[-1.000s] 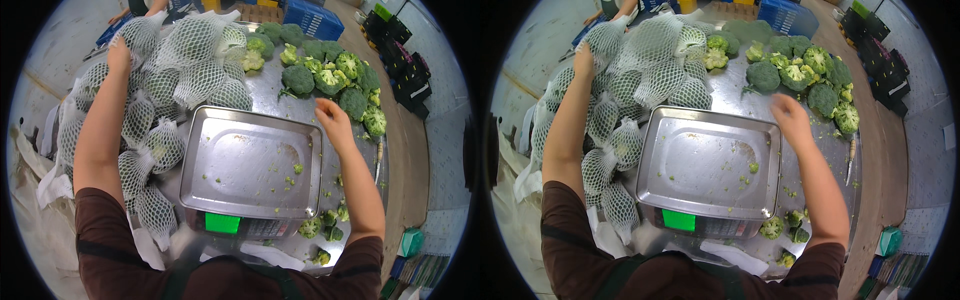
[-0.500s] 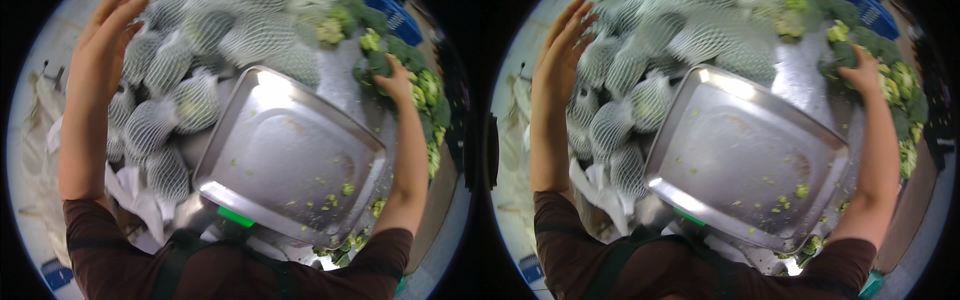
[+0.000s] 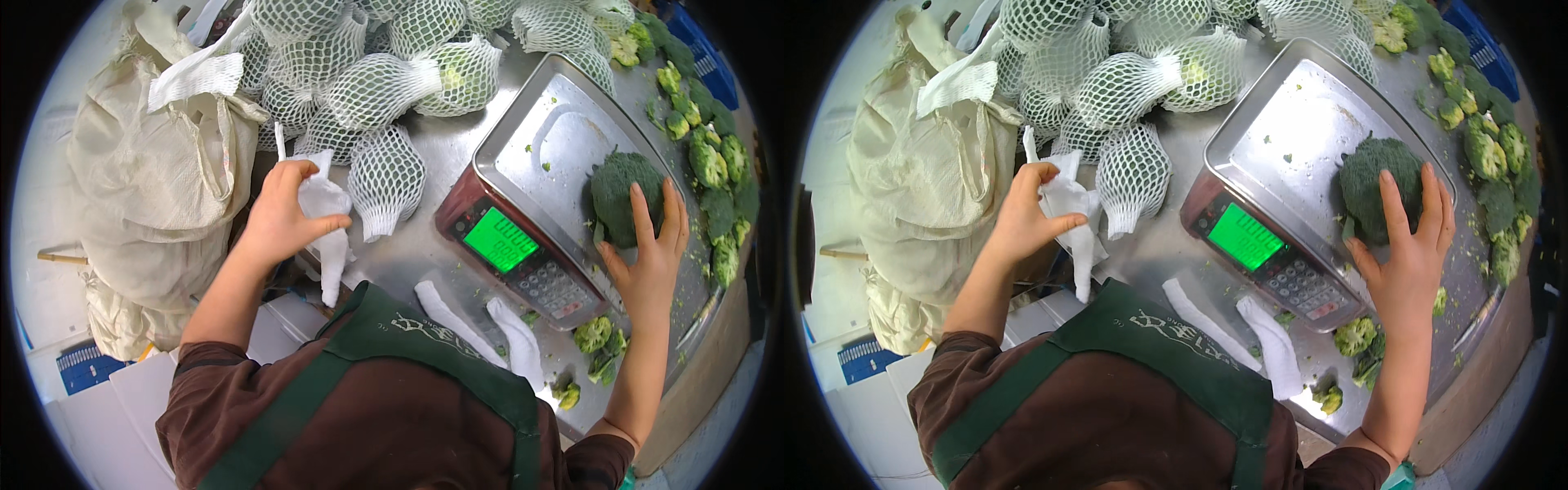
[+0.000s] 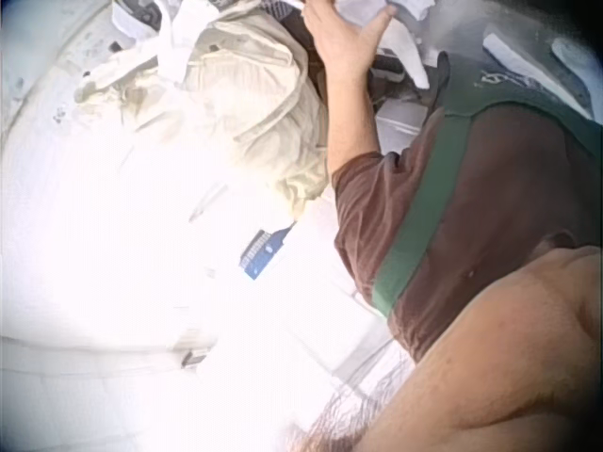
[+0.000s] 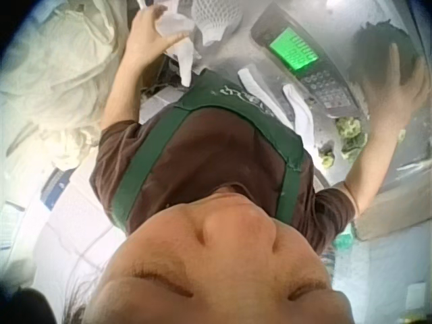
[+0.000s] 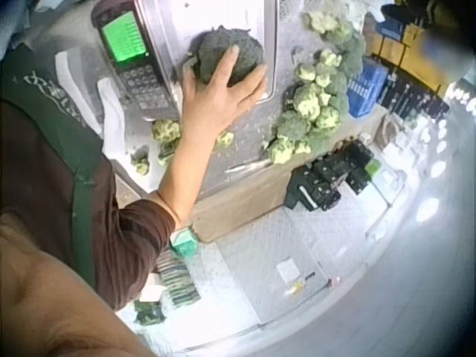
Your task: The person repeatedly picks up broccoli florets, places them on a digital scale, and then puts them into white mesh bags. The person ties the bags and sets them aside on a metal table next to a pile of already packed bags.
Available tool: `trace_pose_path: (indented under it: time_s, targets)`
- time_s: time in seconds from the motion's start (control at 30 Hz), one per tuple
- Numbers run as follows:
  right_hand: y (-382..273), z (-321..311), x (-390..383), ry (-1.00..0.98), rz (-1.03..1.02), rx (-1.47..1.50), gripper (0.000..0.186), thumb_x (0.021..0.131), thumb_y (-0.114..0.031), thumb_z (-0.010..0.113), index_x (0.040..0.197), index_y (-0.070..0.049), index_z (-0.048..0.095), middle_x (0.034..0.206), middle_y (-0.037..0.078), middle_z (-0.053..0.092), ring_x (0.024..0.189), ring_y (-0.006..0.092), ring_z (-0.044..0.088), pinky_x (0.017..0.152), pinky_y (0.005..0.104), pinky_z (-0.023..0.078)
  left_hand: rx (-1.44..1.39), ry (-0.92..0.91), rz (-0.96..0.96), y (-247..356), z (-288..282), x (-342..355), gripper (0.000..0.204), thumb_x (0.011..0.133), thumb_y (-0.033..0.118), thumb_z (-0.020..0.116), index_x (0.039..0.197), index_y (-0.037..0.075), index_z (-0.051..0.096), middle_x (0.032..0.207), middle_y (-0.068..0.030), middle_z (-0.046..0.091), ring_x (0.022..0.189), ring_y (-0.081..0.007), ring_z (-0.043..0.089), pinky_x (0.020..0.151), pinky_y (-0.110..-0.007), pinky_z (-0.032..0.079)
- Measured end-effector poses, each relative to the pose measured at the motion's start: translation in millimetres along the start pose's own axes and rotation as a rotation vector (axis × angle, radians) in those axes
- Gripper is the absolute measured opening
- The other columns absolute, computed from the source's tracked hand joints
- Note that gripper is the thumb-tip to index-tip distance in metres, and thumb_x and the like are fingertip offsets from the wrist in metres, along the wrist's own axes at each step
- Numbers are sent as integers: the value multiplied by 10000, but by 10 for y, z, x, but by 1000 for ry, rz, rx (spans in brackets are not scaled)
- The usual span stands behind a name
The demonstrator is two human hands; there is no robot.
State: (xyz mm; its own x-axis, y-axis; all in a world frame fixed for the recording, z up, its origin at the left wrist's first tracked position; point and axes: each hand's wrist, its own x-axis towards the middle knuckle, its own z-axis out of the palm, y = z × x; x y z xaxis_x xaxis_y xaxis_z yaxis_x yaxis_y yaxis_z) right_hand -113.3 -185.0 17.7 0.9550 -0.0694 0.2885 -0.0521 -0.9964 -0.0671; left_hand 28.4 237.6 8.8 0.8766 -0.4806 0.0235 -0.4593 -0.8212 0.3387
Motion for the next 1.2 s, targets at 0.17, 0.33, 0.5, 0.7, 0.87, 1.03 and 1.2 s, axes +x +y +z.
trace_pose_path:
  time_s: [0.17,0.33,0.5,0.7,0.87,1.03,1.2]
  targets:
    - [-337,-290,-173,139,-15,65,519,706,-195,748,1196,-107,603,1344,138,463,1289,362,344,1048,447,278,-253,83,-215,-375,861,-567,598,768,179,738,1278,18,472,1164,-193,551,1075,-300,549,928,-361,437]
    - [-772,-372,-310,134,24,634,506,688,-168,773,1163,-90,615,1225,123,553,1076,269,559,846,353,465,-923,119,-103,214,508,-158,380,785,67,721,1116,-14,553,1010,-107,619,914,-157,592,803,-291,488]
    - [-1347,-485,-38,159,211,1154,433,736,-103,749,1151,-114,626,961,51,580,807,126,554,655,245,455,-853,-97,488,1507,-9,409,543,836,99,664,1315,28,417,1020,-43,562,932,-108,536,833,-251,433]
    - [-974,-453,-133,376,286,1122,286,794,-1,672,1075,-50,666,924,62,614,814,138,589,717,230,467,-1472,-589,523,1879,154,665,572,879,24,595,1397,94,363,1031,-54,597,943,-111,574,834,-263,480]
    - [-793,-138,-356,629,173,735,217,816,-14,656,1031,-41,667,1049,123,614,838,189,613,714,266,492,-1663,-802,121,2119,508,653,475,854,77,643,1295,49,468,1007,-35,614,879,-80,580,782,-251,491]
    - [-781,112,-682,416,571,1699,221,842,-28,640,1063,-38,631,1040,60,608,854,108,566,742,245,462,-1588,-916,-106,2103,912,419,196,930,252,588,956,58,607,839,16,611,756,-52,550,661,-221,451]
    - [-658,-24,-918,-263,391,1494,211,829,-36,654,1038,-30,630,950,7,606,859,104,559,749,230,448,-1932,-1124,-440,1985,939,494,433,930,432,511,1017,13,581,977,-104,651,879,-221,636,823,-378,521]
